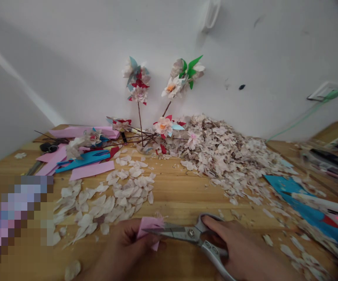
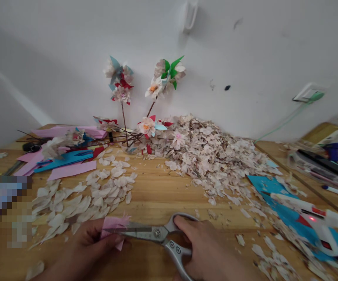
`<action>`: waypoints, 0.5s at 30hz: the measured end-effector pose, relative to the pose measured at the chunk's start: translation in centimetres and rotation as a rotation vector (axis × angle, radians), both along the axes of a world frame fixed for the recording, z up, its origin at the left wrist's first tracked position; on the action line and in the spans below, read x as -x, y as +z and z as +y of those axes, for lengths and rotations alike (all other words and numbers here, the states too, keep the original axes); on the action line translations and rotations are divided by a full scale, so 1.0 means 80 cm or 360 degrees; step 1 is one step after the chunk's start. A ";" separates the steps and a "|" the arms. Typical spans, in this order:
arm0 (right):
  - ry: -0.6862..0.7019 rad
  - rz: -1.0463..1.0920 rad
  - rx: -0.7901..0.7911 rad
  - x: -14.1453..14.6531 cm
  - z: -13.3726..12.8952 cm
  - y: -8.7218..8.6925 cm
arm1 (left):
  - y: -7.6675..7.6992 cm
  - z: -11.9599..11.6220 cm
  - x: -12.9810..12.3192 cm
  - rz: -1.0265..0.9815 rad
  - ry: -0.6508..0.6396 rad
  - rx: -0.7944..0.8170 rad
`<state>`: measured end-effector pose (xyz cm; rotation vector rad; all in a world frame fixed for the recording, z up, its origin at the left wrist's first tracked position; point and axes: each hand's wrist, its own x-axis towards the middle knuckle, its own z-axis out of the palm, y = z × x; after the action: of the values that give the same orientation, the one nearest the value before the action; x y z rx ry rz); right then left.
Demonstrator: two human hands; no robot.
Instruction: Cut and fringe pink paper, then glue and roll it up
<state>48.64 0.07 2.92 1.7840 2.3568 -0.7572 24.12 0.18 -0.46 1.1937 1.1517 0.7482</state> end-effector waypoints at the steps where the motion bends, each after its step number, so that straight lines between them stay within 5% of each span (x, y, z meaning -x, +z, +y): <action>1: -0.0005 -0.0001 -0.0008 0.001 0.000 0.000 | 0.001 0.000 0.000 -0.0002 0.0000 0.0004; 15: -0.0007 0.0045 -0.0010 -0.020 -0.001 -0.024 | 0.004 0.001 -0.003 -0.0184 -0.0044 0.0109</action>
<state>50.26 -0.01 1.00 1.7936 2.3758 -0.7819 24.35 0.28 -0.17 1.0933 1.0552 0.7412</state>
